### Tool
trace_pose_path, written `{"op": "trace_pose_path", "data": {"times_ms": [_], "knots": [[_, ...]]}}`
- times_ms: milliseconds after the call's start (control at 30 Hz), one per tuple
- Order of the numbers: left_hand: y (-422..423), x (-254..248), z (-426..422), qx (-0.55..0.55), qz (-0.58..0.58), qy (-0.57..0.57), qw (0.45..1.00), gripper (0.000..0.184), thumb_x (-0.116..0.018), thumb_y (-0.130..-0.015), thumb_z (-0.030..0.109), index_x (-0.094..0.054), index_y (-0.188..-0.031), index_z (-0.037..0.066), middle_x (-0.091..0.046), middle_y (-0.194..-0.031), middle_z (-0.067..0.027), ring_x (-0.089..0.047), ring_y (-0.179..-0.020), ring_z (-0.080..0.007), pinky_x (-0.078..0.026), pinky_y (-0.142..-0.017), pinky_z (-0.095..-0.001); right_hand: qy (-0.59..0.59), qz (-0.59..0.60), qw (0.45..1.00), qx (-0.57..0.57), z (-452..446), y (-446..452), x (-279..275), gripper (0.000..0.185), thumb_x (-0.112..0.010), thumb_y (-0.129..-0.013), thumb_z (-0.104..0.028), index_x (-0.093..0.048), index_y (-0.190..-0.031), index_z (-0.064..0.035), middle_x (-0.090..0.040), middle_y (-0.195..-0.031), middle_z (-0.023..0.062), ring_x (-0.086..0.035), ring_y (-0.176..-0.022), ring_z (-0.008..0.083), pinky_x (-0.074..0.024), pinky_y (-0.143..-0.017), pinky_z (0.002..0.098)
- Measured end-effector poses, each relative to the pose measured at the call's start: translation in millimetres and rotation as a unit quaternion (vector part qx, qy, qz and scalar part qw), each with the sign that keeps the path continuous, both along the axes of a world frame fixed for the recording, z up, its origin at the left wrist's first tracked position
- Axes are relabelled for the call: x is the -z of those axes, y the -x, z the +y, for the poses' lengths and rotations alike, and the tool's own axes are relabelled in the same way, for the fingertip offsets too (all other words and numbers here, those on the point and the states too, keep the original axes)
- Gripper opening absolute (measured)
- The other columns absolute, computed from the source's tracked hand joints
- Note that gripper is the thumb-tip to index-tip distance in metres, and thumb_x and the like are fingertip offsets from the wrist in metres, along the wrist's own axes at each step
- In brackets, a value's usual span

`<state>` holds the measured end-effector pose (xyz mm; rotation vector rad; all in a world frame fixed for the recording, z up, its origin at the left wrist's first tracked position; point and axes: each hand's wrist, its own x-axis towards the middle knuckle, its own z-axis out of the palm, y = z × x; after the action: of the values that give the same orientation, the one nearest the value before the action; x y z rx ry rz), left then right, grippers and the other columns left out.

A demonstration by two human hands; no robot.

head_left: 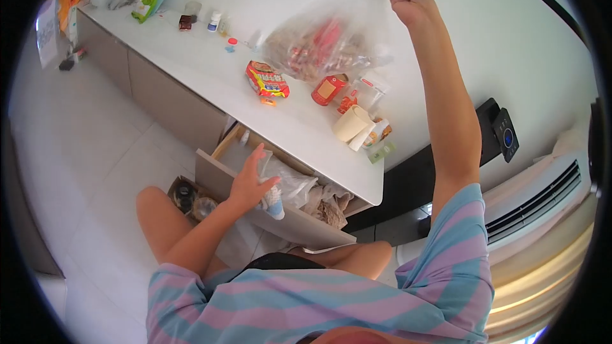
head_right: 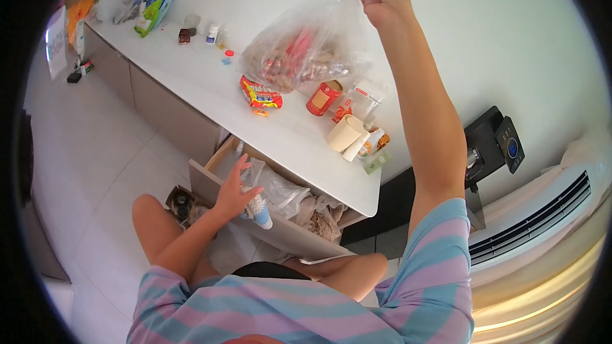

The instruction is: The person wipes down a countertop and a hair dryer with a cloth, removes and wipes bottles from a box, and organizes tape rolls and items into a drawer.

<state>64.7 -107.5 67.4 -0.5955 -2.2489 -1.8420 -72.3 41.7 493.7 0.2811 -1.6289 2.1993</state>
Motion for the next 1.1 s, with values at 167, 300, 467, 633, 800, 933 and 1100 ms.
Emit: {"op": "trace_pose_path", "data": {"times_ms": [167, 300, 467, 633, 800, 933, 1100], "knots": [[-1, -3, 1, 0.009, -0.038, -0.022, 0.999, 0.081, -0.069, -0.076, 0.027, -0.022, -0.139, 0.007, -0.042, -0.128, -0.0164, -0.044, -0.116, -0.0280, -0.041, -0.087, -0.0346, 0.036, 0.018, 0.998, -0.045, 49, 70, -5, 0.015, -0.037, -0.090, -0.001, -0.050, -0.096, 0.0038, -0.060, -0.086, 0.0156, -0.061, -0.069, 0.0226, -0.0526, -0.054, 0.0263], [1, 2, 1, -0.003, -0.030, -0.022, 0.999, 0.083, -0.071, -0.074, 0.026, -0.022, -0.139, 0.006, -0.042, -0.128, -0.0163, -0.043, -0.117, -0.0262, -0.041, -0.086, -0.0348, 0.057, 0.033, 0.997, -0.029, 31, 62, 1, 0.018, -0.035, -0.090, 0.000, -0.051, -0.094, 0.0046, -0.060, -0.084, 0.0154, -0.060, -0.067, 0.0229, -0.0531, -0.056, 0.0264], [5, 7, 0, -0.005, -0.028, -0.045, 0.999, 0.089, -0.072, -0.073, 0.025, -0.017, -0.141, 0.011, -0.042, -0.129, -0.0158, -0.044, -0.116, -0.0245, -0.042, -0.085, -0.0349, 0.039, 0.039, 0.994, -0.093, 14, 35, 13, 0.018, -0.034, -0.090, 0.002, -0.050, -0.096, 0.0079, -0.059, -0.086, 0.0170, -0.060, -0.068, 0.0235, -0.0546, -0.061, 0.0285], [29, 28, 4, 0.103, -0.053, -0.250, 0.961, 0.098, -0.071, -0.075, 0.037, -0.004, -0.144, 0.019, -0.041, -0.131, -0.0142, -0.048, -0.107, -0.0211, -0.045, -0.079, -0.0340, 0.048, 0.004, 0.992, -0.113, -17, -20, 48, 0.018, -0.034, -0.091, 0.000, -0.049, -0.097, 0.0090, -0.058, -0.091, 0.0194, -0.060, -0.073, 0.0247, -0.0554, -0.070, 0.0310], [34, 13, -7, 0.194, -0.138, -0.445, 0.863, 0.100, -0.062, -0.073, 0.061, -0.004, -0.143, 0.019, -0.042, -0.129, -0.0149, -0.049, -0.103, -0.0202, -0.044, -0.081, -0.0350, 0.024, -0.104, 0.976, -0.187, -44, -67, 85, 0.017, -0.037, -0.091, -0.003, -0.050, -0.096, 0.0071, -0.058, -0.089, 0.0157, -0.059, -0.078, 0.0247, -0.0541, -0.074, 0.0375], [30, 13, -37, 0.192, -0.175, -0.515, 0.817, 0.095, -0.060, -0.073, 0.061, -0.009, -0.142, 0.019, -0.044, -0.125, -0.0143, -0.049, -0.098, -0.0195, -0.045, -0.077, -0.0340, -0.081, -0.172, 0.934, -0.302, -26, -58, 123, 0.016, -0.043, -0.088, -0.008, -0.054, -0.095, 0.0017, -0.055, -0.087, 0.0114, -0.058, -0.077, 0.0226, -0.0519, -0.067, 0.0378], [34, 7, -38, 0.213, -0.219, -0.531, 0.790, 0.089, -0.057, -0.075, 0.062, -0.014, -0.140, 0.019, -0.046, -0.121, -0.0135, -0.050, -0.092, -0.0185, -0.045, -0.071, -0.0327, -0.299, -0.006, 0.844, -0.446, -31, -61, 139, 0.034, -0.052, -0.083, -0.008, -0.050, -0.110, 0.0117, -0.058, -0.105, 0.0149, -0.057, -0.094, 0.0217, -0.0507, -0.083, 0.0345]]}}
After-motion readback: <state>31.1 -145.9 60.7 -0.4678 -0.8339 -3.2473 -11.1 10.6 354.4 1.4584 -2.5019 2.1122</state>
